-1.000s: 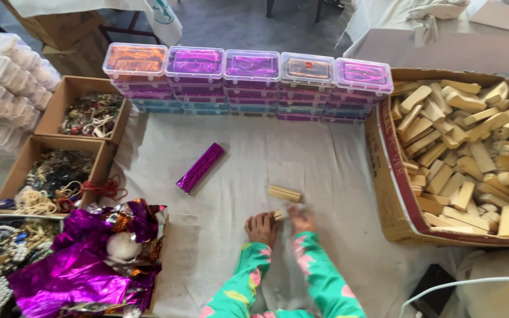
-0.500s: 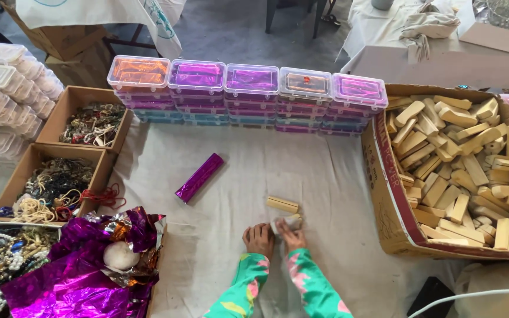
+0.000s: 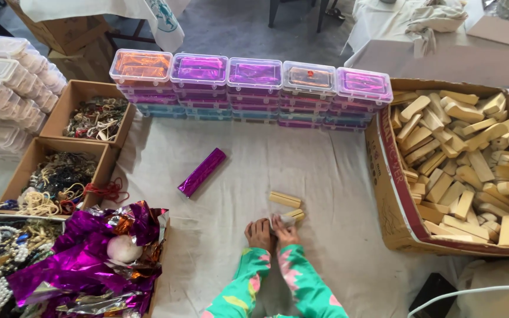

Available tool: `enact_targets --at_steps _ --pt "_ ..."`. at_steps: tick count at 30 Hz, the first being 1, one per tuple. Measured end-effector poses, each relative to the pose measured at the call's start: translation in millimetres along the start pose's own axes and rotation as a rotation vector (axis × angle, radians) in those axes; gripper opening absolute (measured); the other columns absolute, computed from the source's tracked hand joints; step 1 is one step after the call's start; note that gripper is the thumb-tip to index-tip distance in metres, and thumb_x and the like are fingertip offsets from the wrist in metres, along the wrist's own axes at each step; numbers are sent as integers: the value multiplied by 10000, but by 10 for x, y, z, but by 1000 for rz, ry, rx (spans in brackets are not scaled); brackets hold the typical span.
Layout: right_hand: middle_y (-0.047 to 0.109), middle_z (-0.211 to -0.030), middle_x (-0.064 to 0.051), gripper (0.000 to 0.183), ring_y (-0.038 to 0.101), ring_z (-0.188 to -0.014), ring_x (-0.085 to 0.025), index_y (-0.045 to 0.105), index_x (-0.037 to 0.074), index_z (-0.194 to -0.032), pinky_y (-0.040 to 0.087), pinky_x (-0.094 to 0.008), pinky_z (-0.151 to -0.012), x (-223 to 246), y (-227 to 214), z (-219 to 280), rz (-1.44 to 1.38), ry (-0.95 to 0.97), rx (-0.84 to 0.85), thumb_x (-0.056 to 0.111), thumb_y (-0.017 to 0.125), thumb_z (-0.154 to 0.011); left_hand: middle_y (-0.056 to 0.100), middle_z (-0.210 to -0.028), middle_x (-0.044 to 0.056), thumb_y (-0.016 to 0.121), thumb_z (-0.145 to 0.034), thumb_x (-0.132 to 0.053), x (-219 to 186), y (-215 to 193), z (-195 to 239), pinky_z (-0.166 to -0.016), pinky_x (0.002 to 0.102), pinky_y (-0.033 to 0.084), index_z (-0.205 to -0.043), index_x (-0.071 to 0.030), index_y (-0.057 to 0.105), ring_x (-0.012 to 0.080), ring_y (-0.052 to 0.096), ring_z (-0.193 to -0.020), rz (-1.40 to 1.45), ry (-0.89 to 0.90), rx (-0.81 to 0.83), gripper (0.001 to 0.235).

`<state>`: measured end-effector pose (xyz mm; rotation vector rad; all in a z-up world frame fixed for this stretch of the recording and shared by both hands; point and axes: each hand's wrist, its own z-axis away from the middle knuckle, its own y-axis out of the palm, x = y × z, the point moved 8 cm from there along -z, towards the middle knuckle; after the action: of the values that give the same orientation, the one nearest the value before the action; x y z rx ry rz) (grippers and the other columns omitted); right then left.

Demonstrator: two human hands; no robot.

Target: The person smooths the edges of small wooden blocks using a piece of sandpaper. They then wrap the blocks in a sheet of purple metallic foil, folding the edges to create a neat package. The person repeats the sanding process on another set of wooden blocks.

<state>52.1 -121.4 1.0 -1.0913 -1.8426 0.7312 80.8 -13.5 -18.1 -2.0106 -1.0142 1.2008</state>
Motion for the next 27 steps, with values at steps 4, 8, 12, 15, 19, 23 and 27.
enact_targets --at_steps 4,8,12,15,19,23,27 --pt "668 -1353 64 827 622 -886 -303 599 327 -1436 574 -371 -828 -671 110 134 41 102 50 -71 553 -712 646 -1219 14 750 -784 -259 -60 -148 -11 -1132 494 337 -1203 -172 637 226 570 -1185 9 6 23 443" --pt "587 -1464 12 783 687 -1092 -262 553 248 -1457 450 -434 -991 -927 -108 -36 90 136 26 -51 567 -734 636 -1171 30 779 -804 -315 -181 -321 -126 -1100 522 319 -1250 -195 656 245 559 -1153 115 -13 41 477" --pt "567 -1483 -40 771 671 -1141 -292 526 171 -1467 415 -461 -1053 -238 -286 -53 205 42 11 -40 562 -725 632 -1172 38 773 -834 -315 -135 -293 -105 -1096 527 318 -1257 -188 661 251 556 -1157 130 -8 22 456" --pt "576 -1496 -45 723 662 -1088 -281 567 166 -1453 486 -375 -933 72 -286 -22 62 -20 34 -41 566 -760 640 -1202 35 744 -787 -269 -37 -72 -19 -1110 520 325 -1217 -151 649 249 563 -1178 77 13 50 456" --pt "611 -1308 2 583 650 -935 -245 671 272 -1405 538 -335 -862 -690 63 182 -73 222 74 29 624 -878 633 -1203 62 757 -766 -276 -178 -306 -101 -1081 522 328 -1222 -107 645 290 547 -1154 92 36 40 499" --pt "619 -1332 22 630 654 -970 -267 665 248 -1388 542 -362 -845 -590 -105 -54 7 128 -43 -7 577 -819 632 -1170 41 761 -836 -278 -188 -399 -135 -1068 527 330 -1270 -170 681 260 556 -1129 145 37 -15 454" --pt "652 -1343 47 654 623 -924 -306 669 229 -1366 547 -369 -872 -55 -178 -133 45 70 -13 -30 572 -773 643 -1184 32 726 -792 -271 -69 -33 -31 -1075 532 348 -1181 -150 663 264 576 -1129 67 12 17 413"
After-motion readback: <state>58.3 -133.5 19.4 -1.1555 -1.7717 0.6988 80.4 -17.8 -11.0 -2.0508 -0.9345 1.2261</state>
